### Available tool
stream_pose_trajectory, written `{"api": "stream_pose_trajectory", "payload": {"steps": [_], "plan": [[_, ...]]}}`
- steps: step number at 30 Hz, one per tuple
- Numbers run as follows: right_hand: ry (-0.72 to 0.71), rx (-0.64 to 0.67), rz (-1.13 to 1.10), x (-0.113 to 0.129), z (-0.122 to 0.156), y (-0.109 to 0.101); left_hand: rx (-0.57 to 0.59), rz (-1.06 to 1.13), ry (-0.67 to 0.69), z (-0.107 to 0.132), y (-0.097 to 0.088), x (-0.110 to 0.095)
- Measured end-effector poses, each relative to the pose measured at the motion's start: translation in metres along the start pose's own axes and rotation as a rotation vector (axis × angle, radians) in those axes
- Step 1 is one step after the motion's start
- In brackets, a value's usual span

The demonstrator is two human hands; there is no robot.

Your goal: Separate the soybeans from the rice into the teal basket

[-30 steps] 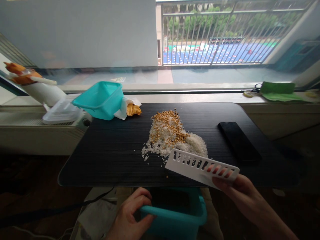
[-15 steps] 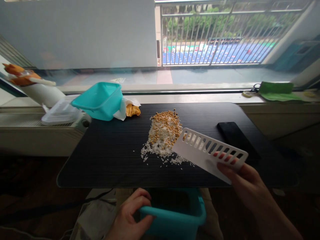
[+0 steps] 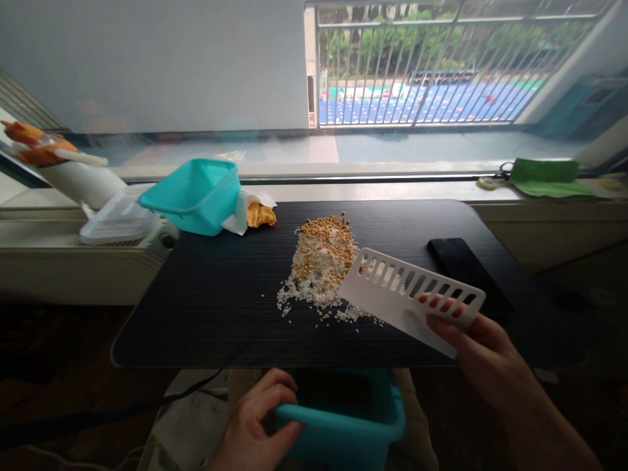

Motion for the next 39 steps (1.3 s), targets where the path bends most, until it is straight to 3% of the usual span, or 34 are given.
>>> {"api": "stream_pose_trajectory", "payload": {"steps": [7,30,39], "plan": [[-0.053,0.031,0.039,0.001,-0.002,0.007,-0.003,-0.002,-0.003,0.000,0.001,-0.001],[0.011,0.168,0.178,-0.001,0.018,0.001,-0.040,0.007,0.008,-0.002,-0.002,-0.007],[0.059,0.405,0.247,-0.014,0.018,0.012,-0.085,0.041,0.042,-0.001,-0.004,-0.004]]}}
Point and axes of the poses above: each hand's wrist, its own z-axis away from the middle knuckle, its own y-axis out of the palm, x = y × z, the point moved 3 cm from there along -z, towards the middle knuckle, and after that the axes turned 11 degrees about y, right-handed, at the moved point
